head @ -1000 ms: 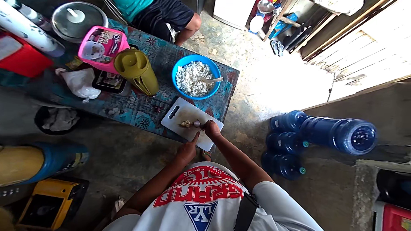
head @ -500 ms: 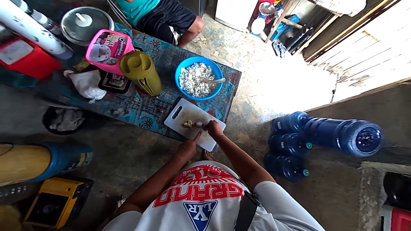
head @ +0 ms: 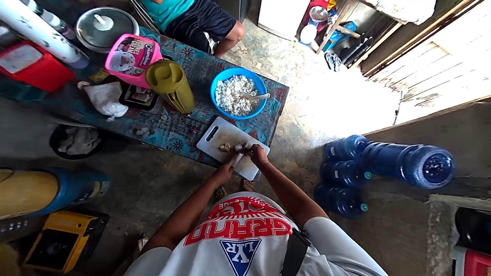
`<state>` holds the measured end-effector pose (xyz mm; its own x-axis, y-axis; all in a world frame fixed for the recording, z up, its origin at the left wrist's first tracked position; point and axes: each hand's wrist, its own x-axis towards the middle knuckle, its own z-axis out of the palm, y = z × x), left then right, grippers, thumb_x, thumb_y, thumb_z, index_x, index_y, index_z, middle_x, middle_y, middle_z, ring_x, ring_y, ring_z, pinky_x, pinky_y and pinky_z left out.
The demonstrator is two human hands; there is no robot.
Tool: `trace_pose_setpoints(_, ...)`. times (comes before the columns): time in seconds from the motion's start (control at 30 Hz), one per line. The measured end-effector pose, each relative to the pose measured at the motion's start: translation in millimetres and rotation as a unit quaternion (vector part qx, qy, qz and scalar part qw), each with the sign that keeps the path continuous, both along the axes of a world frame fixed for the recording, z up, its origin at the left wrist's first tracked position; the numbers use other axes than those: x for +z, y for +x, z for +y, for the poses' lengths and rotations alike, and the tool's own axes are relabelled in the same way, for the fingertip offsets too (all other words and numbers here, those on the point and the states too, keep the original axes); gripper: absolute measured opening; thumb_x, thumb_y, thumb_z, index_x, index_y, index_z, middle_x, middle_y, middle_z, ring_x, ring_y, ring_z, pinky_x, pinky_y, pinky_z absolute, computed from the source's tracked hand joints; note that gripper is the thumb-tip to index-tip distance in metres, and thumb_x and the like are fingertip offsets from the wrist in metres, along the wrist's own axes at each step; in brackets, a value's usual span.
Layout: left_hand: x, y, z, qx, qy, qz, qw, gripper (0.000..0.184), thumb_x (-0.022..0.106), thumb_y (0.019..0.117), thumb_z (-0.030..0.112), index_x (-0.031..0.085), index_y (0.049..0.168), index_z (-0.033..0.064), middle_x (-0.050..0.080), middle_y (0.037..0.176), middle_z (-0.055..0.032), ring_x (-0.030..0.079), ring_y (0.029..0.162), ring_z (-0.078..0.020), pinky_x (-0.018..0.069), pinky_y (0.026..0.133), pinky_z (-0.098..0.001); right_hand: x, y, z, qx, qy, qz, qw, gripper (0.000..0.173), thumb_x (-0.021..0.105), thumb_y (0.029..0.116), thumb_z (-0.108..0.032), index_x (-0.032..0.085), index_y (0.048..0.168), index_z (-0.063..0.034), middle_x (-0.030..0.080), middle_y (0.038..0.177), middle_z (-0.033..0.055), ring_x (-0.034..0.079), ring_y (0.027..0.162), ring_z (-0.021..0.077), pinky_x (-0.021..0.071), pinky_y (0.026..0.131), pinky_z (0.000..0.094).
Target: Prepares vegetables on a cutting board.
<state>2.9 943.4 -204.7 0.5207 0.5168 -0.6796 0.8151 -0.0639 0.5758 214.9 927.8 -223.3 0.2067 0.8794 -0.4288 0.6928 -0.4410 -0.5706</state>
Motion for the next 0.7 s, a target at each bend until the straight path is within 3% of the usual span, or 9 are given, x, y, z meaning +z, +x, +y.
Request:
trace_pose_setpoints(0.03, 9.9, 4.0, -3.4, -0.028, 0.035, 0.028, 0.999, 0.061, 0.037, 0.1127, 0.024, 0.010, 0.167, 0.0280, 0.067, 0.126, -0.0266, 0.070, 0.107, -0.0392, 0.0532, 0.098, -0.0544, 2.6, -0.9, 0.8, 0.002, -0.005, -0.001, 1.000, 0.022, 0.072, 0.0939, -0.011, 0.070, 0.111, 0.0023, 0.067, 0.121, 0.0221, 0.066, 0.113, 0.0369, 0.0537, 0.100, 0.0548)
trace_pose_setpoints(0.1, 28.4, 12.6, -14.5, -0.076, 0.088, 0.080, 0.990, 0.063, 0.035, 0.1122, 0.021, 0.007, 0.168, 0.0272, 0.066, 0.126, -0.0270, 0.066, 0.117, -0.0429, 0.0501, 0.103, -0.0580, 7.4, -3.4, 3.3, 0.007, -0.014, -0.006, 1.000, 0.020, 0.071, 0.0941, -0.010, 0.071, 0.110, 0.0020, 0.067, 0.122, 0.0219, 0.065, 0.115, 0.0373, 0.0533, 0.100, 0.0551)
trace_pose_setpoints(0.3, 49.0, 25.4, -28.9, -0.098, 0.106, 0.142, 0.979, 0.070, 0.037, 0.1093, 0.016, 0.002, 0.167, 0.0335, 0.067, 0.124, -0.0246, 0.068, 0.113, -0.0423, 0.0545, 0.094, -0.0584, 15.8, -5.2, 11.8, 0.038, -0.069, -0.028, 0.997, 0.020, 0.068, 0.0947, -0.010, 0.070, 0.110, 0.0019, 0.065, 0.126, 0.0216, 0.063, 0.122, 0.0372, 0.0525, 0.102, 0.0550)
trace_pose_setpoints(0.53, 6.2, 32.9, -23.3, -0.078, 0.097, 0.120, 0.985, 0.067, 0.036, 0.1110, 0.019, 0.001, 0.167, 0.0316, 0.064, 0.133, -0.0237, 0.066, 0.119, -0.0417, 0.0523, 0.100, -0.0589, 1.4, 0.2, 5.5, 0.006, -0.029, -0.007, 1.000, 0.023, 0.071, 0.0945, -0.013, 0.070, 0.112, 0.0019, 0.066, 0.124, 0.0218, 0.064, 0.119, 0.0374, 0.0522, 0.103, 0.0547)
trace_pose_setpoints(0.63, -7.1, 18.0, -16.3, -0.034, 0.053, 0.043, 0.997, 0.061, 0.036, 0.1129, 0.025, 0.008, 0.167, 0.0262, 0.065, 0.130, -0.0268, 0.067, 0.116, -0.0413, 0.0500, 0.103, -0.0577, -1.0, 1.3, 1.3, -0.009, -0.010, 0.001, 1.000, 0.023, 0.074, 0.0937, -0.014, 0.071, 0.110, 0.0018, 0.067, 0.121, 0.0214, 0.066, 0.115, 0.0367, 0.0530, 0.101, 0.0547)
trace_pose_setpoints(0.67, -10.0, 11.2, -12.3, -0.014, 0.022, 0.013, 1.000, 0.061, 0.037, 0.1130, 0.026, 0.009, 0.167, 0.0257, 0.065, 0.128, -0.0272, 0.069, 0.109, -0.0397, 0.0524, 0.099, -0.0558, -1.1, 1.8, -0.4, -0.008, -0.001, 0.004, 1.000, 0.023, 0.074, 0.0935, -0.012, 0.071, 0.110, 0.0025, 0.067, 0.121, 0.0219, 0.066, 0.114, 0.0368, 0.0529, 0.101, 0.0543)
trace_pose_setpoints(0.7, -12.8, 4.9, -9.0, 0.007, -0.011, -0.010, 1.000, 0.062, 0.038, 0.1131, 0.028, 0.009, 0.167, 0.0270, 0.066, 0.121, -0.0249, 0.070, 0.094, -0.0348, 0.0563, 0.087, -0.0511, -1.6, 2.6, -2.3, -0.007, 0.012, 0.008, 1.000, 0.023, 0.074, 0.0935, -0.012, 0.070, 0.110, 0.0033, 0.067, 0.120, 0.0223, 0.066, 0.112, 0.0370, 0.0530, 0.100, 0.0540)
